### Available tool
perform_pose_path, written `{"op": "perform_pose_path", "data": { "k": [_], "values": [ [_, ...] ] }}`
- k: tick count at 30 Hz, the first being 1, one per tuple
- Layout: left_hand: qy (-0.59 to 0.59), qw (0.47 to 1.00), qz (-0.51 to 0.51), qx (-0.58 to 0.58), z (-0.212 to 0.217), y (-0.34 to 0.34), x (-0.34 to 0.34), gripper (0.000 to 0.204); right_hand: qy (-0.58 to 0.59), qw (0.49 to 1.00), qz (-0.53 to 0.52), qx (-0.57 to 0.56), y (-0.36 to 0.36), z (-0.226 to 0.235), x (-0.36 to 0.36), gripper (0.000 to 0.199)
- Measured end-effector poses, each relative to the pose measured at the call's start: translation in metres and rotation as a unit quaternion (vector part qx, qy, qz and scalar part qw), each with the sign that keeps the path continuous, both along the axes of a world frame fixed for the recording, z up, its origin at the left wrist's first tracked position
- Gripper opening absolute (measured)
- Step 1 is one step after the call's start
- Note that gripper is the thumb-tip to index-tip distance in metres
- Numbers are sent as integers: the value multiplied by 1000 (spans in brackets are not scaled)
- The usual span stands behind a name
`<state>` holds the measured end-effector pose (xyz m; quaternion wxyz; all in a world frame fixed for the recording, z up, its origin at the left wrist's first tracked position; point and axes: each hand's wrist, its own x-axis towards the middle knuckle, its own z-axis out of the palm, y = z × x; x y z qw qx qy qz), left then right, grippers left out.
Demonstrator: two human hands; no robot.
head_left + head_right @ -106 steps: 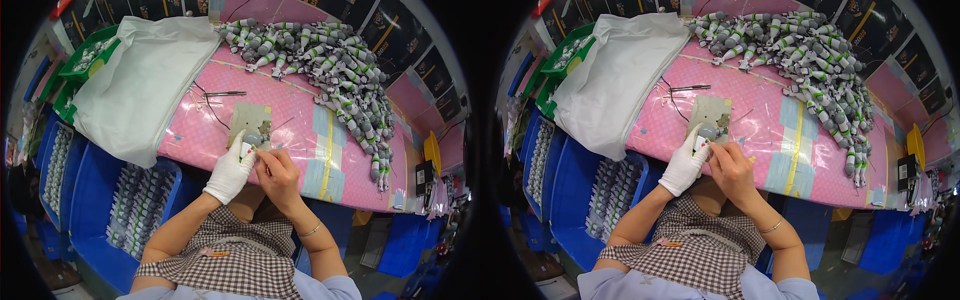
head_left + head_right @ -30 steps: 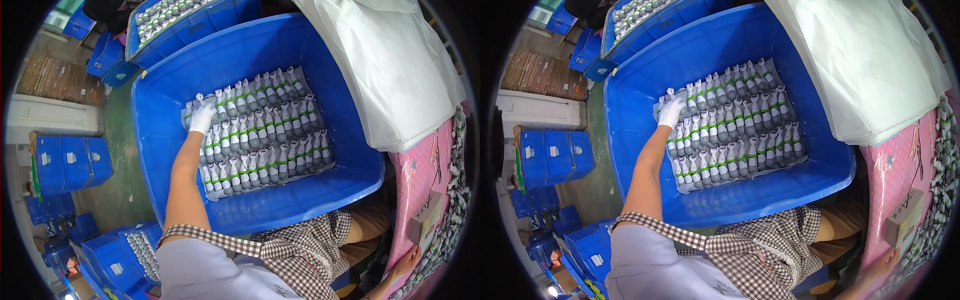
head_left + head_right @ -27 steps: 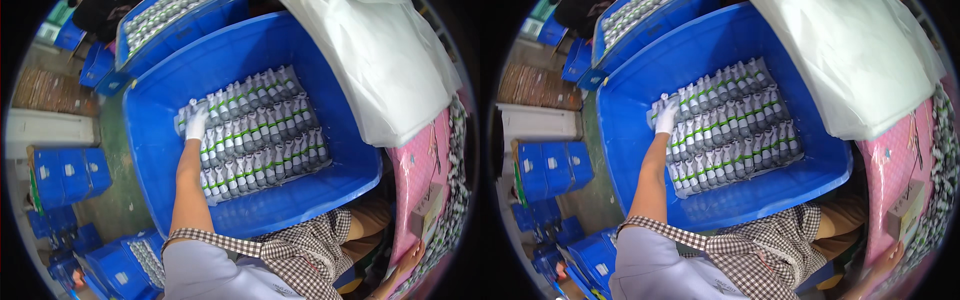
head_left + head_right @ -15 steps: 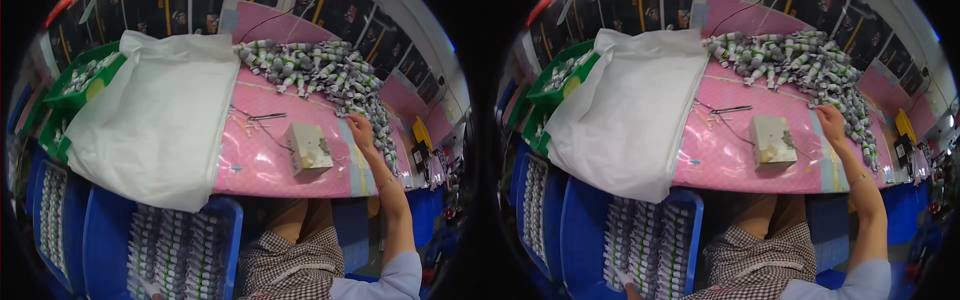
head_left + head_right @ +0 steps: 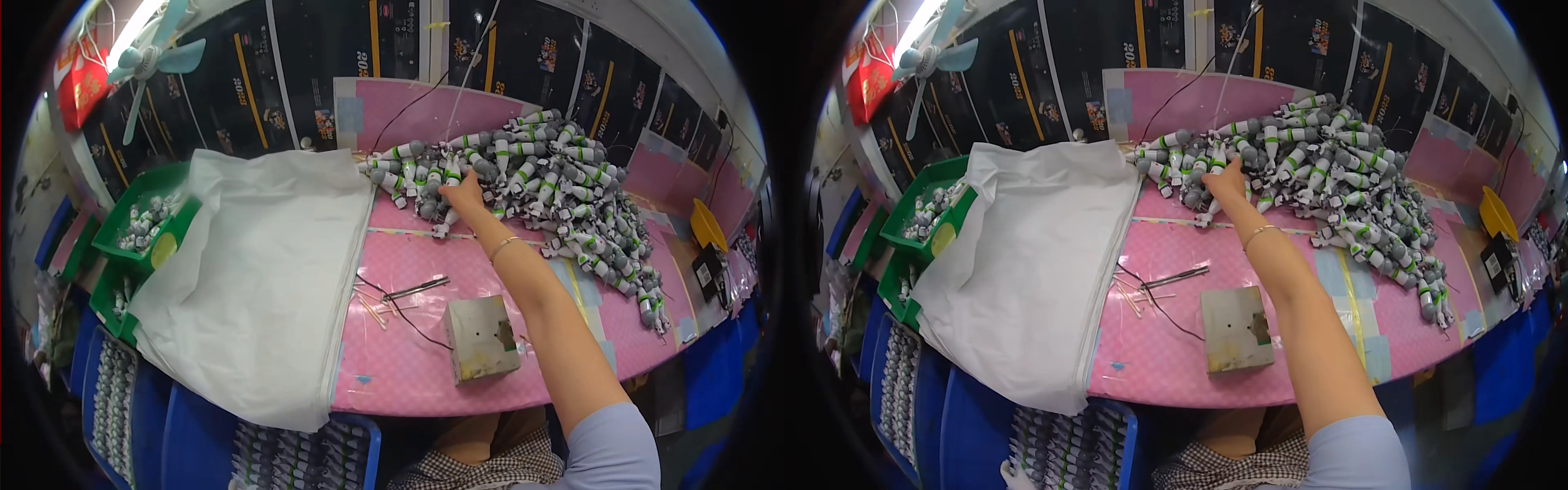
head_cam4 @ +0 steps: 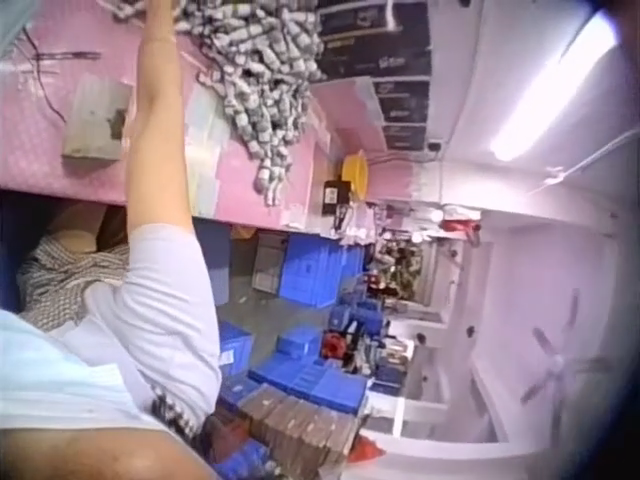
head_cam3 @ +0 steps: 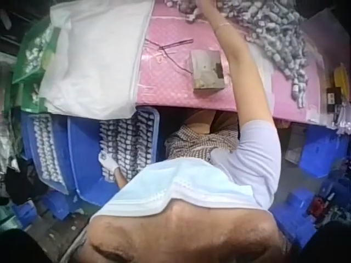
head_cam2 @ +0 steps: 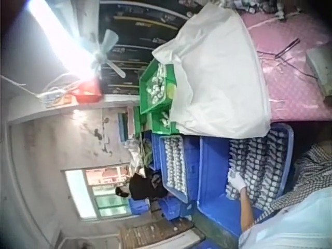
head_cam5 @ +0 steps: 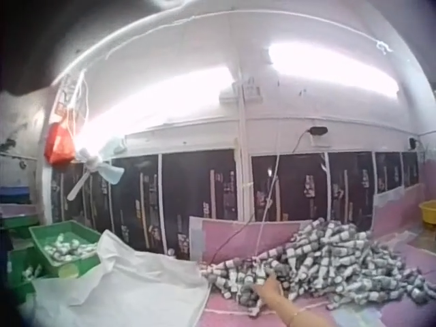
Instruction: Assemble snowman figurines using a handheld tool and sort them into bins.
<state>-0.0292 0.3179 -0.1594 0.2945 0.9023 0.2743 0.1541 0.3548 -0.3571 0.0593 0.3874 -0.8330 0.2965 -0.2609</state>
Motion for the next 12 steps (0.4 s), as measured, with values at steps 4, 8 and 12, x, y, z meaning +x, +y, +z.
{"op": "perform_pose_path", "data": {
  "k": [4, 8, 12],
  "values": [
    [-277, 887, 47, -367, 116, -134, 96, 45, -202, 928, 79, 302, -21, 0, -38, 43],
    [-328, 883, -159, -296, 198, -246, 137, 21, -124, 799, 267, 524, 2, 47, -148, 34],
    [-350, 818, -451, -72, 245, -341, 142, 31, -50, 719, 418, 553, 20, 60, -235, 36]
  ]
}}
